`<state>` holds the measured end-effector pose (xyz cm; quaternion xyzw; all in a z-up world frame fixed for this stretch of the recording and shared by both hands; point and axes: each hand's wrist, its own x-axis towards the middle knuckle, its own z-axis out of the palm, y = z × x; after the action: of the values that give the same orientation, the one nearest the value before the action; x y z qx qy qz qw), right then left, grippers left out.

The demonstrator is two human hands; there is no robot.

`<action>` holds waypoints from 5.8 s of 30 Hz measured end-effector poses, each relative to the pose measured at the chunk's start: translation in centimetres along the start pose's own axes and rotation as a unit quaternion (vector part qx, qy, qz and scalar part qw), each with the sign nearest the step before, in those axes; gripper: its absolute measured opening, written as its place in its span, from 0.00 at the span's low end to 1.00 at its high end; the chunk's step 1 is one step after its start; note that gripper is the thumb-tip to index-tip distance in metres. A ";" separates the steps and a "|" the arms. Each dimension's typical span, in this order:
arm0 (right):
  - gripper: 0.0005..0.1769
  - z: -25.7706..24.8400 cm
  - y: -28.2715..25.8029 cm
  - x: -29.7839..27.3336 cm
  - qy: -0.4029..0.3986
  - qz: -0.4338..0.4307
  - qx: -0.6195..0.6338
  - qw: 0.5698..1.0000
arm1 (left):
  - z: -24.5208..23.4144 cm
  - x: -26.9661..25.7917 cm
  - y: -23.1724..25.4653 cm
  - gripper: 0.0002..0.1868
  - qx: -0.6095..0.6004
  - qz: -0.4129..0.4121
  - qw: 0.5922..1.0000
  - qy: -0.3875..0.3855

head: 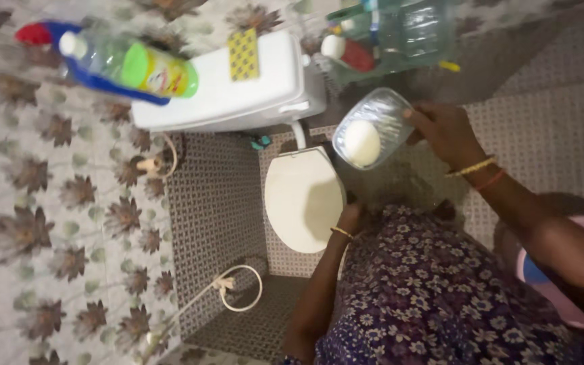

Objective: The person picks up and rearranges several cleaning liquid bottles on a toilet tank, then handles a container of powder and a sponge to prepare for cleaning the surface.

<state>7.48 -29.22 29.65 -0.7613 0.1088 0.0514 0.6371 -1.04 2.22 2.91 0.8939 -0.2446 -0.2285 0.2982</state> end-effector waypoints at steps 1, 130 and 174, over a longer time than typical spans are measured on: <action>0.22 1.2 -1.4 0.9 -0.016 -0.024 0.015 0.999 | -0.7 0.1 -0.2 0.16 -0.013 -0.025 1.000 -0.006; 0.55 24.3 -9.1 20.1 0.057 -0.366 -0.356 0.858 | -46.8 10.2 -5.6 0.46 -0.059 -0.045 0.807 0.586; 0.52 24.6 -8.3 20.2 0.061 -0.347 -0.376 0.857 | -49.8 7.1 -11.7 0.39 -0.156 -0.047 0.785 0.598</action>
<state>30.47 -5.72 28.72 -0.9329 -0.1509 -0.1823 0.2713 35.58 27.30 29.26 0.8031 0.0638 0.3025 0.5094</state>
